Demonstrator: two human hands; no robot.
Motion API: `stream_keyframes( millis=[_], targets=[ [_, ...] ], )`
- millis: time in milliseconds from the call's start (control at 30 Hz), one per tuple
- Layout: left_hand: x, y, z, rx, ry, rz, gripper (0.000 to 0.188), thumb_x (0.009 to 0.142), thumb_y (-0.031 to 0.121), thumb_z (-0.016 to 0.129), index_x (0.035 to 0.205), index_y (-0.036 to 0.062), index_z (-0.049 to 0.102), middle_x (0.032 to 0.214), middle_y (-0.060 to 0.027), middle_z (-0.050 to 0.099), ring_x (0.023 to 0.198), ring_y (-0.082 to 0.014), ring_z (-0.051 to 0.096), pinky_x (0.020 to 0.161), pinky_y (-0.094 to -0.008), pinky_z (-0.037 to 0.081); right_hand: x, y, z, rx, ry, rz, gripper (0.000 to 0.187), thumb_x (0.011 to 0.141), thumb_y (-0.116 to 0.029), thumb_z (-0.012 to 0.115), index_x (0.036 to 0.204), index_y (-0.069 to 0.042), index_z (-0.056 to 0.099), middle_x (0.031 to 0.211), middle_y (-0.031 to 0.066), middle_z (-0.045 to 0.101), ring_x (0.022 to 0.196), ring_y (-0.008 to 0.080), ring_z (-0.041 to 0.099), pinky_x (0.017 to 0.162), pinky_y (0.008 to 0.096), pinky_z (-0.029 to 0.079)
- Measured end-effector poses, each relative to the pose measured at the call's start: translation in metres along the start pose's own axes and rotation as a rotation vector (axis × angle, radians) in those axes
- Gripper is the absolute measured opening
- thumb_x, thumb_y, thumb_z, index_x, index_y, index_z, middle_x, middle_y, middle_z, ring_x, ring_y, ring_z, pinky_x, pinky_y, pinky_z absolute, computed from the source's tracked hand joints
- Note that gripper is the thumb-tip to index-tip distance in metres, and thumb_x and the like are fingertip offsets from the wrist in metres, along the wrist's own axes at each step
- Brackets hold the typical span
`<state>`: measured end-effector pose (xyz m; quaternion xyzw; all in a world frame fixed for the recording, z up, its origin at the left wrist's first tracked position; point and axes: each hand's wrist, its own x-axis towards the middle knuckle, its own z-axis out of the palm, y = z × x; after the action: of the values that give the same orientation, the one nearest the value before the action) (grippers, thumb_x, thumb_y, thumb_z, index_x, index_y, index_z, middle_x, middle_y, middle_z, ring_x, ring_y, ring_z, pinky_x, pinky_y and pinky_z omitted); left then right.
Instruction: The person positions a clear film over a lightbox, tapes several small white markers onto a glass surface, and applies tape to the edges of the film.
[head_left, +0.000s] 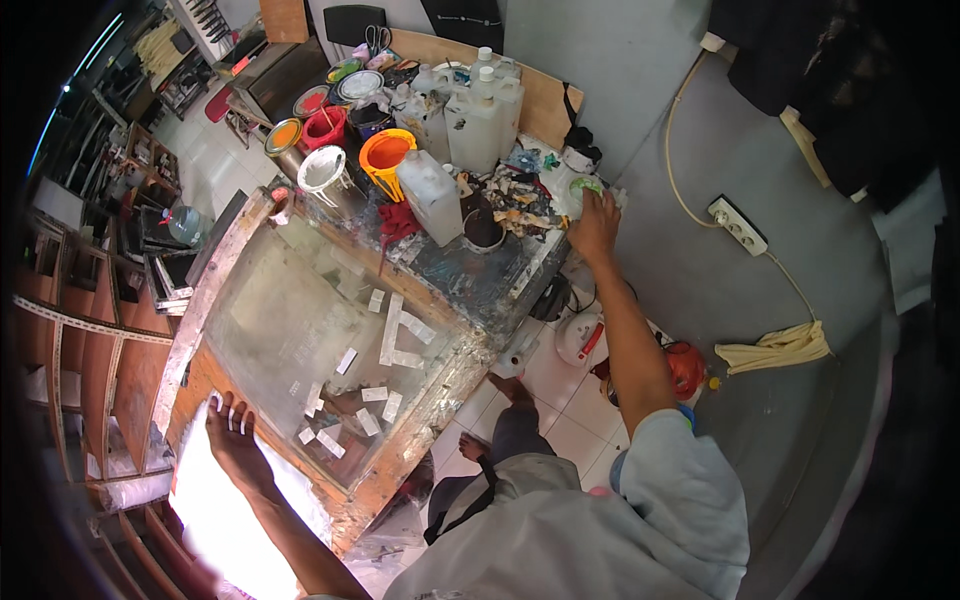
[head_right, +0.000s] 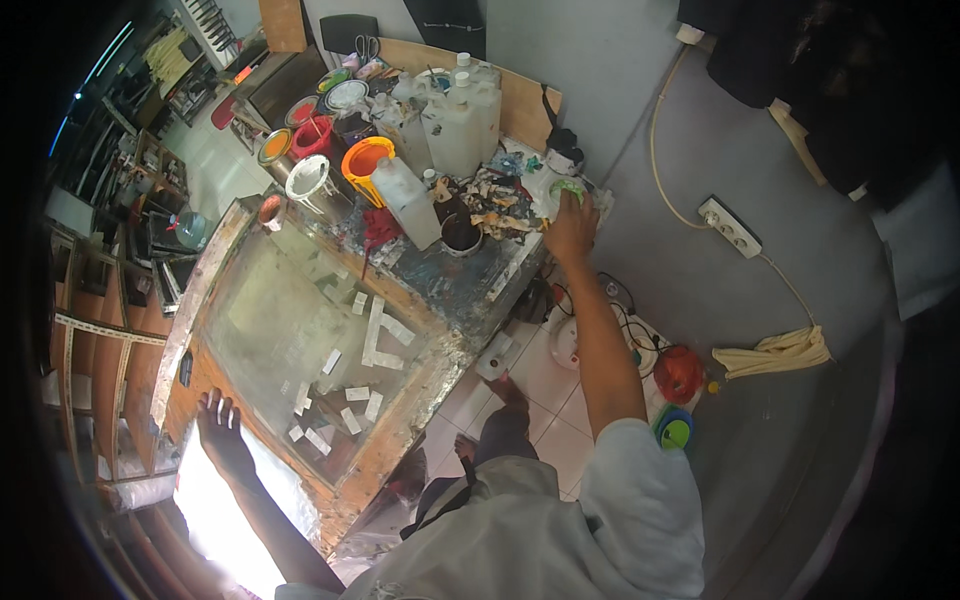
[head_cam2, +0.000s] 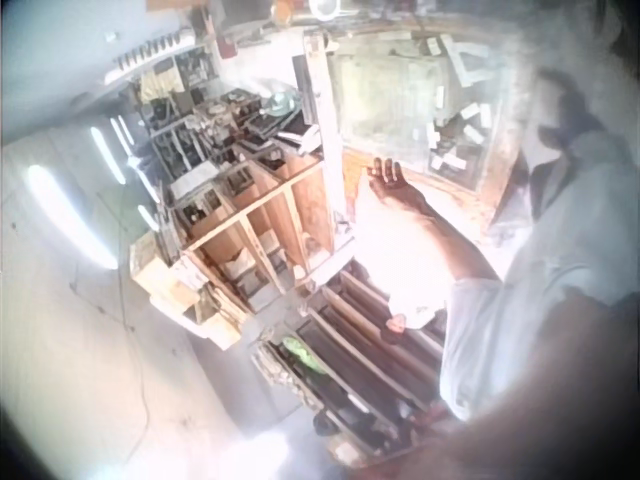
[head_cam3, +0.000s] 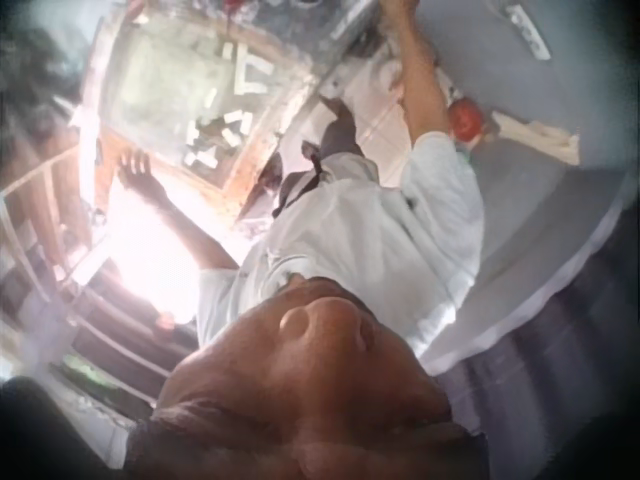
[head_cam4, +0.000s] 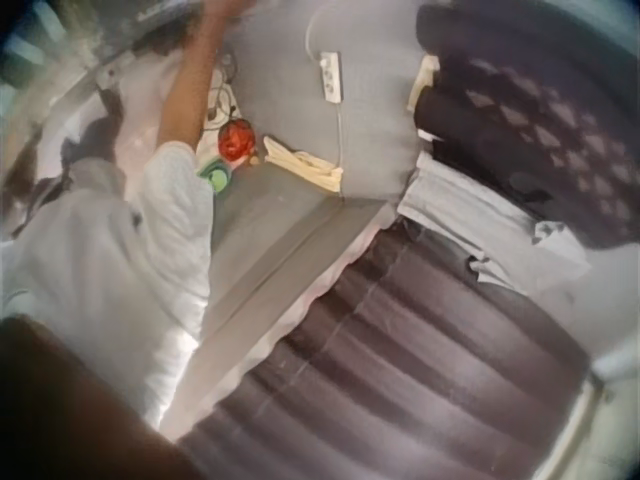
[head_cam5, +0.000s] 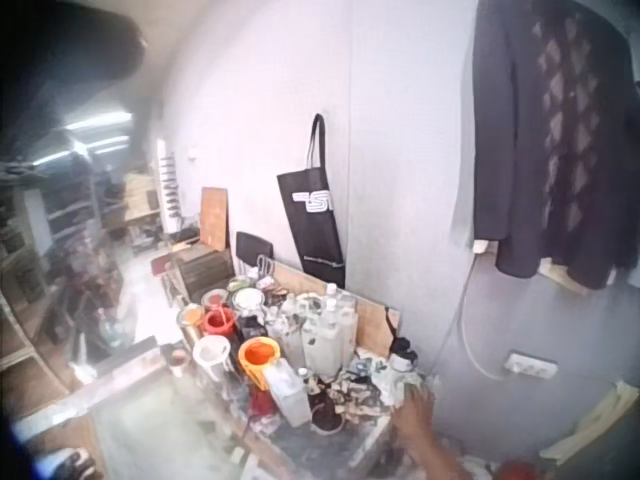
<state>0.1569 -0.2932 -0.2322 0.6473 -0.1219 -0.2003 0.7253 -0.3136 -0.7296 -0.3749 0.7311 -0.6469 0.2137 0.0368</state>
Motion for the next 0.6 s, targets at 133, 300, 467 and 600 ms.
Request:
stream_keyframes(
  millis=[133, 300, 467, 600],
  targets=[
    [-0.050, -0.035, 0.057, 0.288, -0.135, -0.095, 0.054, 0.105, 0.043, 0.056, 0.141, 0.0029, 0.052, 0.129, -0.0147, 0.062, 0.108, -0.0235, 0.063, 0.097, -0.0401, 0.050, 0.031, 0.038, 0.008, -0.009, -0.280, -0.065, 0.043, 0.081, -0.009, 0.077, 0.122, -0.002, 0.071, 0.131, 0.0196, 0.066, 0.142, 0.0394, 0.040, 0.116, 0.0481, 0.032],
    [-0.106, -0.070, 0.204, 0.266, -0.528, -0.218, 0.037, 0.101, 0.018, 0.066, 0.133, 0.0010, 0.059, 0.118, -0.0114, 0.069, 0.099, -0.0186, 0.068, 0.090, -0.0329, 0.054, 0.008, 0.066, 0.025, 0.366, -0.020, -0.189, 0.035, 0.082, -0.008, 0.078, 0.115, -0.001, 0.073, 0.123, 0.0197, 0.069, 0.140, 0.0397, 0.042, 0.113, 0.0488, 0.035],
    [-0.120, -0.127, 0.359, 0.361, -0.831, 0.009, 0.043, 0.099, 0.008, 0.065, 0.139, -0.0008, 0.055, 0.123, -0.0151, 0.070, 0.110, -0.0214, 0.069, 0.099, -0.0364, 0.053, 0.012, 0.068, 0.030, 0.462, 0.011, -0.220, 0.031, 0.082, -0.008, 0.077, 0.111, 0.000, 0.072, 0.115, 0.0181, 0.069, 0.135, 0.0391, 0.045, 0.110, 0.0523, 0.036],
    [-0.099, -0.178, 0.476, 0.445, -0.944, 0.281, 0.042, 0.099, 0.003, 0.058, 0.141, 0.0013, 0.054, 0.130, -0.0238, 0.067, 0.119, -0.0326, 0.068, 0.100, -0.0379, 0.053, 0.016, 0.074, 0.020, 0.376, -0.052, -0.302, 0.031, 0.082, -0.009, 0.076, 0.111, -0.001, 0.071, 0.116, 0.0163, 0.069, 0.129, 0.0376, 0.048, 0.104, 0.0522, 0.037]
  ],
)
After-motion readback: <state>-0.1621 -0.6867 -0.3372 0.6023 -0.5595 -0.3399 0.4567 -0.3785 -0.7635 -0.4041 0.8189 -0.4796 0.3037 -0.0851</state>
